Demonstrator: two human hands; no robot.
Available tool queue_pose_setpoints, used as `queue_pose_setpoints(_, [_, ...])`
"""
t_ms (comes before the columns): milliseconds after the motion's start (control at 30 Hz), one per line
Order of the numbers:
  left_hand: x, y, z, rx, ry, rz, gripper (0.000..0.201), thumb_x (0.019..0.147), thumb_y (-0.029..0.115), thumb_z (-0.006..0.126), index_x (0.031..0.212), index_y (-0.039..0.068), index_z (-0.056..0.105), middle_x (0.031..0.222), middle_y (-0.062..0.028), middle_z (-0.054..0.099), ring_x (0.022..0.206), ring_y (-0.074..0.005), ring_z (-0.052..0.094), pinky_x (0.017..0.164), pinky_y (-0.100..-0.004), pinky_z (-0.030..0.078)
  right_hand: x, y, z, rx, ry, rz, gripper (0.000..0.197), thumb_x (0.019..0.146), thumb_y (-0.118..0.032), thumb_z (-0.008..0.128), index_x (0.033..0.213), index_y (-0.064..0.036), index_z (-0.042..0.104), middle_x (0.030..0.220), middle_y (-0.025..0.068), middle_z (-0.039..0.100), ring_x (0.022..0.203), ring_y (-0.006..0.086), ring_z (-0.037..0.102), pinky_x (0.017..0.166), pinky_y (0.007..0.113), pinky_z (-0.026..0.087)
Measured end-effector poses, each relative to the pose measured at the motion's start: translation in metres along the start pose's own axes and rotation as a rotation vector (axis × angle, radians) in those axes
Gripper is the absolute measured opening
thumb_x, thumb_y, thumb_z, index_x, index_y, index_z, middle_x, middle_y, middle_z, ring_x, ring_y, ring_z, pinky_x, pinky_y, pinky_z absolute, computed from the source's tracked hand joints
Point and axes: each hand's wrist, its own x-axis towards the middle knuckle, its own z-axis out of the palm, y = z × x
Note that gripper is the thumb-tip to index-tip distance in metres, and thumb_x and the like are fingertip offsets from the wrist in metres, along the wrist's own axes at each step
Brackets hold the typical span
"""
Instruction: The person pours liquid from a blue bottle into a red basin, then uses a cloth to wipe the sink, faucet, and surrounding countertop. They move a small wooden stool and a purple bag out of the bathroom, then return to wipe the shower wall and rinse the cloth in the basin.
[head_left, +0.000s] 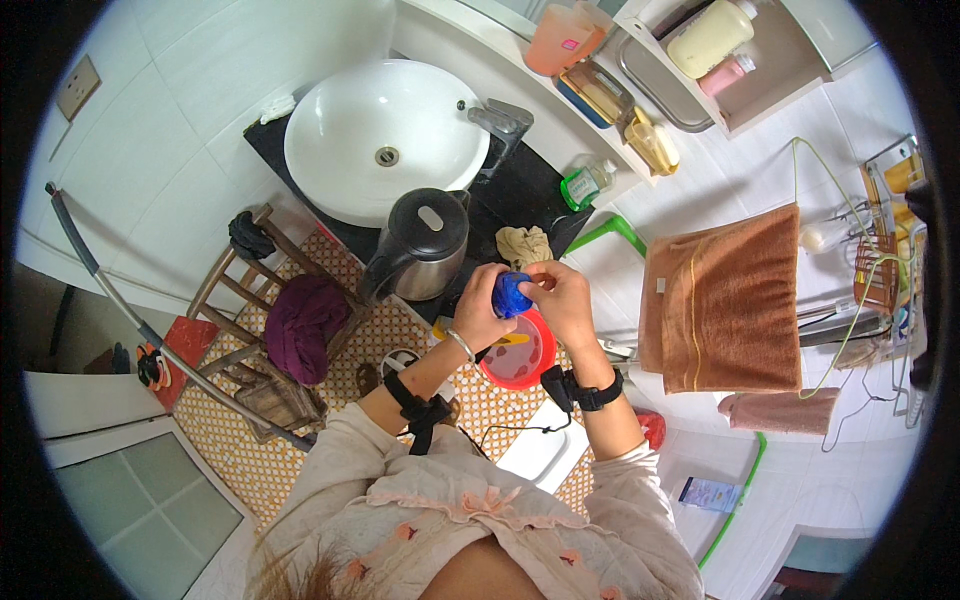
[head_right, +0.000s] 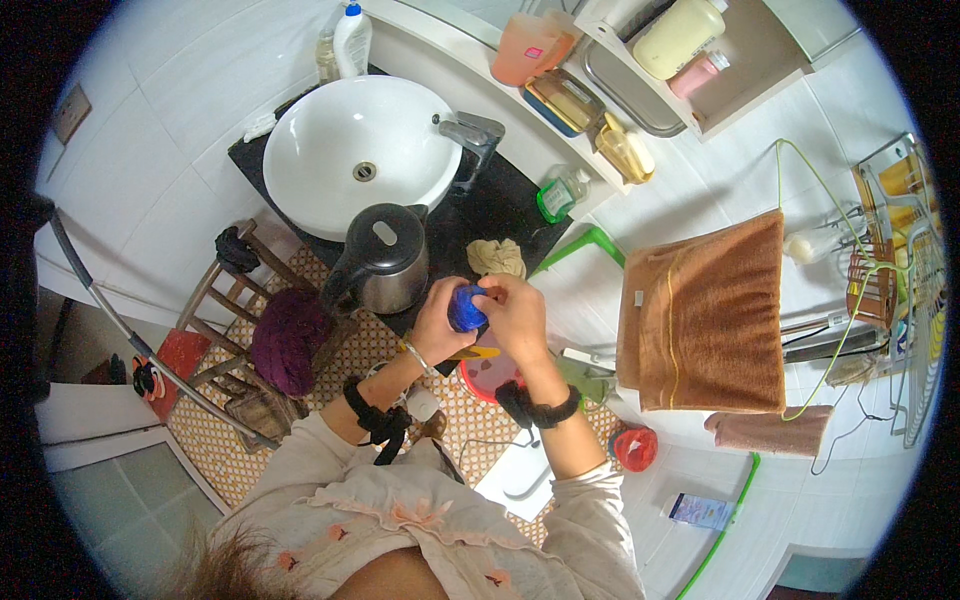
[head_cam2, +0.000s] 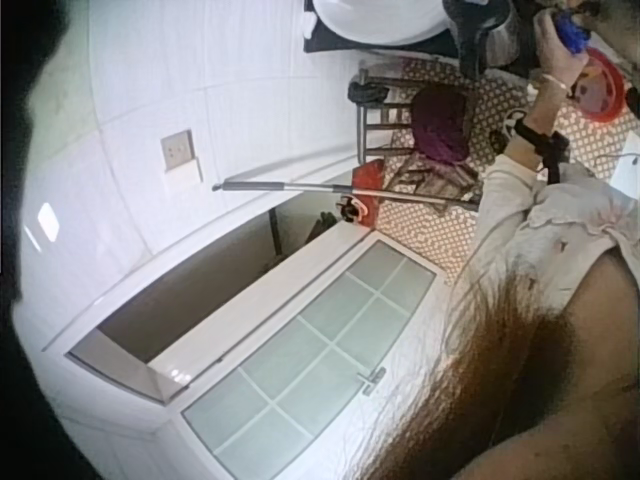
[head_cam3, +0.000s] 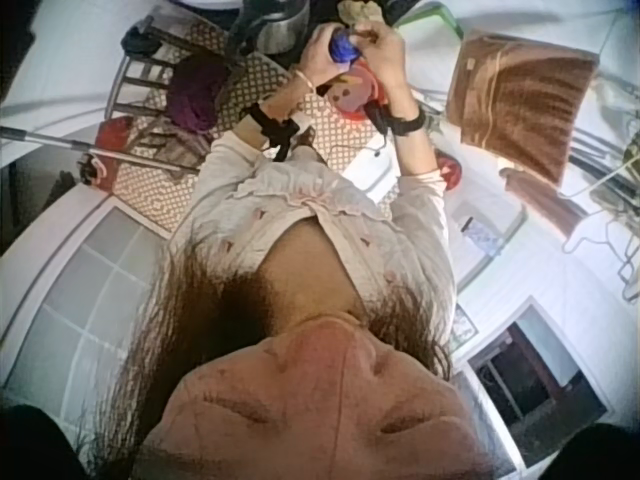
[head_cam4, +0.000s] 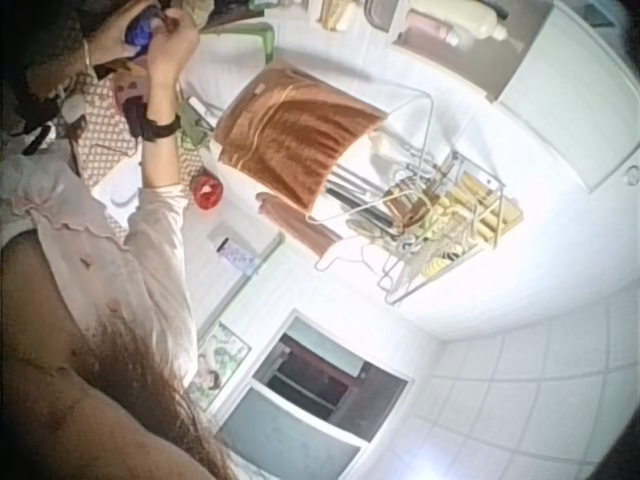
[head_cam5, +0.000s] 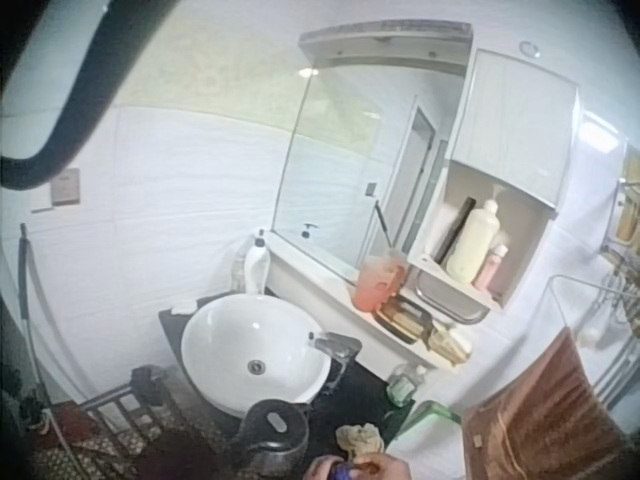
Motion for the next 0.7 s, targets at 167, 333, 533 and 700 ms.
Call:
queue_pose_setpoints(167, [0.000,-0.002,0.001,0.006,0.005,0.021,0.080,0.052,0.007,0.080,0.123,0.006,0.044,0.121,-0.0166,0.049,0.113,-0.0369,0.051,0.096,-0.0425,0.044,0.002,-0.001,-0.002,0.038,-0.019,-0.066,0.025,0.072,0.001,0.072,0.096,0.0013,0.069,0.088,0.0153,0.069,0.076,0.0221,0.067,0.070,0.031,0.052])
queue_pose_setpoints(333, [0.001,-0.001,0.000,-0.009,-0.028,-0.015,0.079,0.052,0.007,0.080,0.123,0.006,0.043,0.121,-0.0166,0.049,0.113,-0.0368,0.051,0.096,-0.0425,0.044,0.007,-0.004,-0.010,-0.003,-0.125,-0.124,0.026,0.072,0.001,0.073,0.097,0.0010,0.069,0.089,0.0144,0.067,0.077,0.0226,0.065,0.070,0.032,0.051])
queue_pose_setpoints(533, [0.002,0.000,-0.001,0.000,-0.034,0.001,0.077,0.054,0.006,0.078,0.123,0.006,0.043,0.121,-0.0164,0.048,0.114,-0.0361,0.050,0.096,-0.0429,0.044,0.016,-0.007,-0.019,-0.016,-0.260,-0.206,0.024,0.072,0.002,0.072,0.096,0.0017,0.068,0.090,0.0133,0.066,0.079,0.0221,0.064,0.072,0.030,0.050])
queue_pose_setpoints(700, [0.003,-0.001,-0.001,0.007,-0.034,0.051,0.073,0.056,0.008,0.077,0.121,0.005,0.044,0.117,-0.0163,0.050,0.110,-0.0359,0.053,0.094,-0.0410,0.044,0.022,-0.005,-0.019,0.066,-0.337,-0.212,0.024,0.072,0.004,0.071,0.095,0.0007,0.068,0.090,0.0134,0.065,0.081,0.0235,0.064,0.074,0.031,0.050])
